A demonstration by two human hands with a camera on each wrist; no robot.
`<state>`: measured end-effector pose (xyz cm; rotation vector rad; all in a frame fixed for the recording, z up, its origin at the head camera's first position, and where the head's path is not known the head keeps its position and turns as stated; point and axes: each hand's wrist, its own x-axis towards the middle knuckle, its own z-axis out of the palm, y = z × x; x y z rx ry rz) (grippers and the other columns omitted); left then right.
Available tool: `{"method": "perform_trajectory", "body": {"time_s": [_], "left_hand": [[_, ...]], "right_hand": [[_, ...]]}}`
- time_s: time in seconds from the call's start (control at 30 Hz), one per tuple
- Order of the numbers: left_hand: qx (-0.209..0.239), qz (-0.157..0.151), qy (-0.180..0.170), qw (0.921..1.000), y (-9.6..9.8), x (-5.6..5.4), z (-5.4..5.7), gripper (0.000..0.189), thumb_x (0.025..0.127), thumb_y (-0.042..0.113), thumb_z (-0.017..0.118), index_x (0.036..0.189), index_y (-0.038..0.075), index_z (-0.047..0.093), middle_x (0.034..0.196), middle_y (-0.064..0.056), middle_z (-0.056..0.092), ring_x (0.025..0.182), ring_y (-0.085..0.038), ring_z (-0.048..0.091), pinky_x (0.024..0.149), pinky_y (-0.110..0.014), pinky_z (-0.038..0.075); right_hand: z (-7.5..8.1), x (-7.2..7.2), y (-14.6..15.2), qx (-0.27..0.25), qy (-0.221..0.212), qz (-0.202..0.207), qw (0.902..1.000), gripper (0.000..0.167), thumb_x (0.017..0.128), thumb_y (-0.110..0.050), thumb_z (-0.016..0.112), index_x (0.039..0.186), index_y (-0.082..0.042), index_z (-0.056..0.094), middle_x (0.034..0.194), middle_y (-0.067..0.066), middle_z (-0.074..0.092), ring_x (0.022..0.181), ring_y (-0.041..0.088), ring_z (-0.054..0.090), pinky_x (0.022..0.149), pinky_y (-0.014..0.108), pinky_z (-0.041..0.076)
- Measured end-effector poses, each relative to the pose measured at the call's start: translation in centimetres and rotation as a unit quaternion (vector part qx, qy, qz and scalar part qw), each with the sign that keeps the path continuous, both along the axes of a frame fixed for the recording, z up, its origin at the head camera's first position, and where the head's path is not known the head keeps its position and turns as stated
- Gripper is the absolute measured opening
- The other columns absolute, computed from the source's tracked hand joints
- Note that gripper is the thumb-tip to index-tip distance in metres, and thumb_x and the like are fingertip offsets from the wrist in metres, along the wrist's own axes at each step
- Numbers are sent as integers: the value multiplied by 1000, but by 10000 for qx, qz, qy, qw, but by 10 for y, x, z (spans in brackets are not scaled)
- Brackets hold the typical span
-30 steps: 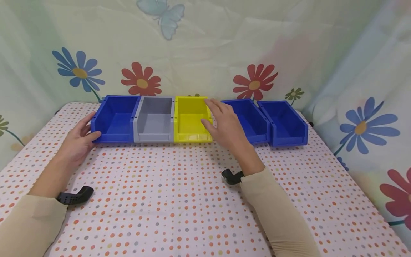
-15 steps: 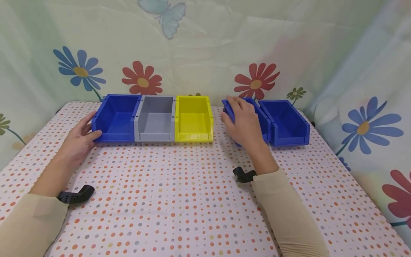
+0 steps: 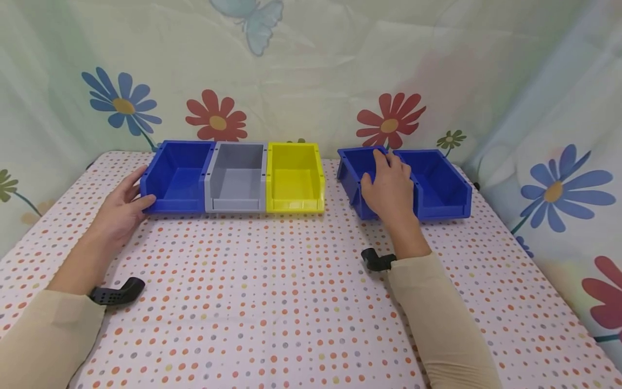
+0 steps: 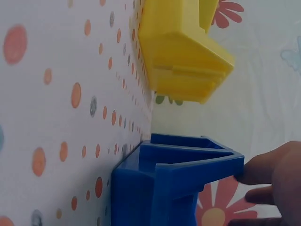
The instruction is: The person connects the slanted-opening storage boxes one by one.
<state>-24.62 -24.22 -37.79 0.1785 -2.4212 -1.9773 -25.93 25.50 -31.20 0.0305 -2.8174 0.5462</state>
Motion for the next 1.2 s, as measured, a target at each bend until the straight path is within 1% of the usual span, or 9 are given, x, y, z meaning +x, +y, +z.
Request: {"method": "perform_trajectory", "body": {"time_s": [0.17,0.37,0.57,0.7,0.83,0.97,1.1,1.17,1.2], "left_hand": [[-34,-3,-2,10000,2,-2,-1,73,109,9,46,164,46,14,176,-6,5,161,-36,14,125,-59,26],[-81,14,-13,10000,3,-3,0,74,109,9,48,163,48,15,176,-7,6,161,-35,15,125,-59,26],[-76,39,-30,10000,4,-2,2,75,109,8,48,163,49,16,176,-8,7,160,-35,17,126,-57,27],[-80,57,-40,9999,4,-2,3,75,109,8,48,163,49,16,176,-8,7,160,-35,18,126,-57,27],[-22,80,-54,10000,2,-1,3,75,108,7,48,163,49,16,176,-9,6,160,-35,17,126,-57,26],[22,98,-71,9999,1,-1,1,75,108,7,48,163,48,16,176,-9,6,160,-36,16,126,-58,25],[61,77,-61,9999,1,-1,0,74,109,8,47,163,48,16,176,-8,5,160,-36,15,126,-59,24],[60,64,-50,9999,1,-1,0,74,109,8,46,163,48,16,176,-8,5,161,-36,15,126,-59,24],[63,59,-42,10000,1,-1,1,73,109,8,46,163,48,16,176,-8,5,161,-36,15,126,-59,24]], "right_hand": [[-2,-2,6,34,-436,-362,9984,66,105,-26,48,162,0,27,157,39,30,140,63,29,108,79,35],[-5,-4,10,112,-397,-743,9964,66,103,-28,49,159,2,31,156,41,30,137,62,30,104,76,41],[-5,-3,12,456,-662,-805,9935,65,104,-31,49,156,6,36,150,43,37,129,63,35,102,74,41],[-2,-3,10,430,-691,-791,9935,64,104,-32,50,155,5,38,151,41,39,129,62,35,103,75,39],[0,-3,4,277,-572,-724,9954,62,104,-33,50,154,4,41,149,40,43,127,61,38,102,75,40],[0,-4,5,-56,-405,-711,9966,60,103,-29,50,154,3,43,148,40,43,127,60,39,101,74,42],[-2,-6,17,-533,-652,-704,9940,63,103,-24,47,158,4,34,153,40,38,133,62,39,105,73,41],[-2,-7,23,-767,-866,-657,9911,64,102,-22,45,160,3,30,156,38,37,118,58,51,97,68,48],[-2,-8,26,-857,-949,-606,9899,64,102,-20,43,160,2,29,157,37,36,114,56,53,92,65,49]]}}
